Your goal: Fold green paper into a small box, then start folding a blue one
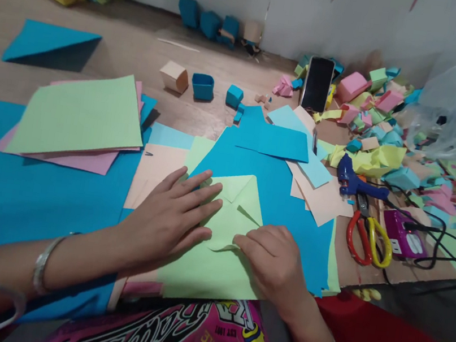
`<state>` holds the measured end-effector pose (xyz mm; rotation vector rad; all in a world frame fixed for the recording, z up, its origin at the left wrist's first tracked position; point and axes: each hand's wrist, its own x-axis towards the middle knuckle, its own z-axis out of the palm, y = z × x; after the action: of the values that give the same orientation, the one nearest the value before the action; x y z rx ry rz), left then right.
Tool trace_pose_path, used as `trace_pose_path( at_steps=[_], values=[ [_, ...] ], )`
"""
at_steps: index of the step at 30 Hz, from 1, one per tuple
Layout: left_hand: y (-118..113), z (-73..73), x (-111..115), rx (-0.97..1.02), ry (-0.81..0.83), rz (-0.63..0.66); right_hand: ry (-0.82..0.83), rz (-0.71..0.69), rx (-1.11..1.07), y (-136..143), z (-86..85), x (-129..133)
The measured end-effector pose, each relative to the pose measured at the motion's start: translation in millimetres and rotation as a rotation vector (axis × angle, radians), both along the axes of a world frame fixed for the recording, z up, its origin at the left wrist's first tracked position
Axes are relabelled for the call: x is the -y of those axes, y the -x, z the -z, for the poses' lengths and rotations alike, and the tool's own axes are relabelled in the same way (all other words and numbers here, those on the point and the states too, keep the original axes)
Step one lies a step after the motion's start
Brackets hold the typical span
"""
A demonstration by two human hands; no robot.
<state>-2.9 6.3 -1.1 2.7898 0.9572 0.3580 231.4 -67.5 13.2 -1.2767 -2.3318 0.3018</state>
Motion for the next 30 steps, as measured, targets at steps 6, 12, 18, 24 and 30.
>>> trace_pose_path(
  at_steps=[6,12,18,24,30],
  values=[
    [-0.9,-1.1,4.9,-0.028,0.036,0.021,-0.040,0.194,-0.043,18.6,1.5,-7.1],
    [-0.2,0.2,5.7,-0.035,0.045,0.020,-0.012,0.365,-0.024,29.2,4.5,-15.8],
    [0.5,1.0,4.5,-0.027,0.073,0.034,0.088,0.381,-0.038,32.6,7.2,-21.6],
    [2.1,3.9,6.1,-0.006,0.041,0.048,0.162,0.387,-0.040,31.6,7.5,-25.0],
    [3.2,5.9,8.3,0.065,-0.017,0.174,0.178,0.381,-0.038,31.6,6.7,-25.2]
  ],
)
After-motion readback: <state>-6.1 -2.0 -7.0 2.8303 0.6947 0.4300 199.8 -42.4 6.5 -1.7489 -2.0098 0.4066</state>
